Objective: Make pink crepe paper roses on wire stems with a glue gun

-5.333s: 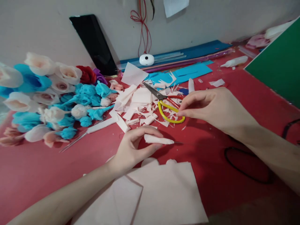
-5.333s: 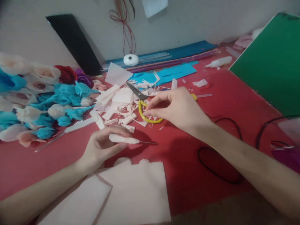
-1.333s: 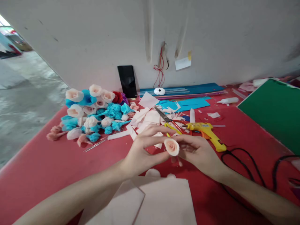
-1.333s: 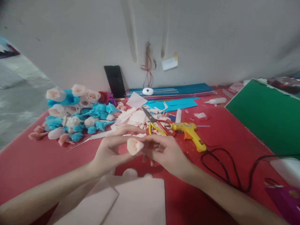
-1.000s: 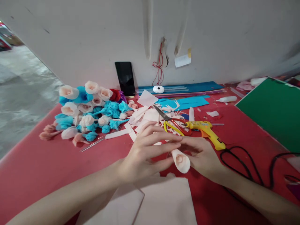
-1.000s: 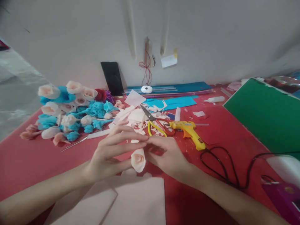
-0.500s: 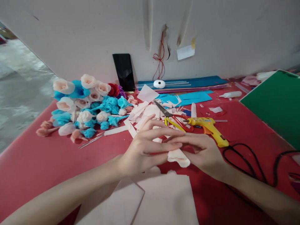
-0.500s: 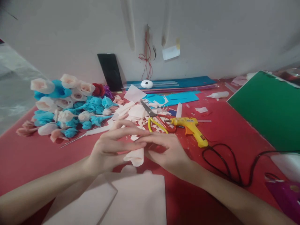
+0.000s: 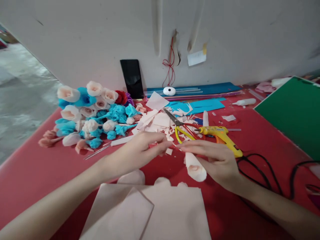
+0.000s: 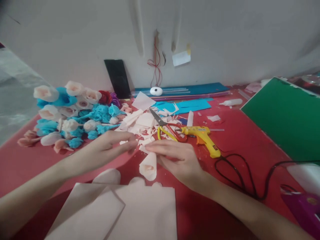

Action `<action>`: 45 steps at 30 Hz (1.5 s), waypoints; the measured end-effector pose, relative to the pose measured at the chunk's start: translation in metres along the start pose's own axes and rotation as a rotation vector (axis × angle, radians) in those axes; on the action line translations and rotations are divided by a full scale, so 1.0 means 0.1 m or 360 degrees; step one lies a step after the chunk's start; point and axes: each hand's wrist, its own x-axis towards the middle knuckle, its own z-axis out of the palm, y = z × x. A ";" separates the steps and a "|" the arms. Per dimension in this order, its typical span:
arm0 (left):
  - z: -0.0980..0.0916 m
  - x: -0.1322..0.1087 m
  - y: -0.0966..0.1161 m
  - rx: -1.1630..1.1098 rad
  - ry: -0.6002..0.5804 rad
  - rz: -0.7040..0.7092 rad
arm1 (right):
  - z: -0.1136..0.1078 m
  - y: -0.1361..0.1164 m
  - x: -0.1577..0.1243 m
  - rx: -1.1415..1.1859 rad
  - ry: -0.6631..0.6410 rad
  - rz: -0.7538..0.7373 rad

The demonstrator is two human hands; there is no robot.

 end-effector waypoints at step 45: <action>0.33 0.01 -0.22 0.0268 -0.0763 0.0161 | 0.01 0.01 -0.05 -0.0027 0.0105 0.0564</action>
